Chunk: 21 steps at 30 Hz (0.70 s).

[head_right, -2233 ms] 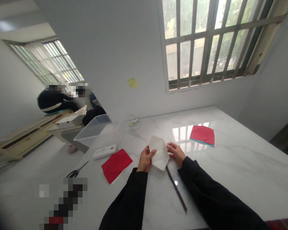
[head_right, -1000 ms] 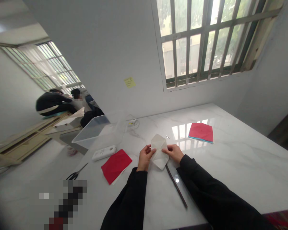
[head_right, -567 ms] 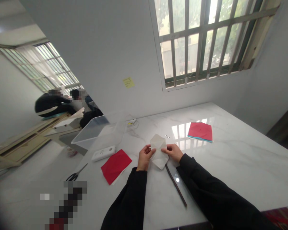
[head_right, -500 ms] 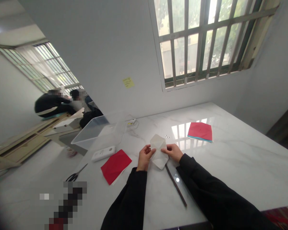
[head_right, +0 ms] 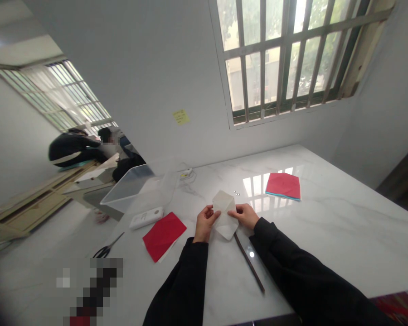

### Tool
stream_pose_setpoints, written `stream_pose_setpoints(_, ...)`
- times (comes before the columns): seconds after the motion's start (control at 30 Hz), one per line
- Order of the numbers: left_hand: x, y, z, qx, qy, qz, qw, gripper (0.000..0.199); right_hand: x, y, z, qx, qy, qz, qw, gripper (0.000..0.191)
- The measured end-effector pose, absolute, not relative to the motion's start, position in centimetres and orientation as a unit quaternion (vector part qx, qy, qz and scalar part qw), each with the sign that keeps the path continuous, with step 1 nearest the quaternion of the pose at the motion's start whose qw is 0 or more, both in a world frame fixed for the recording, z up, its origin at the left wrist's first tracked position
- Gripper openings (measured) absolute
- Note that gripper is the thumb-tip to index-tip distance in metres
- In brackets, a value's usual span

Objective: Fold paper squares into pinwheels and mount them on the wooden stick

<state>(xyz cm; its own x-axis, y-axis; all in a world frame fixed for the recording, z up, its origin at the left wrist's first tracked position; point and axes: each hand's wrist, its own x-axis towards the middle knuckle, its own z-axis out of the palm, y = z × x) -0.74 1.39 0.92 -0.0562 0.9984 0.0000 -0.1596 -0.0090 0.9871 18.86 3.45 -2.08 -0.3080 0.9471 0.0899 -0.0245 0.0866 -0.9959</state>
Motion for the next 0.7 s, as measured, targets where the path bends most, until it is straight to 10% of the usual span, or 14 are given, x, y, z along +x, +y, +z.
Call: stream_pose_setpoints(0.7,-0.64,1.24,1.08,0.459,0.471,0.54,0.526,0.049,19.03,3.59,-2.64,-0.413,-0.597,0.54,0.425,0.048)
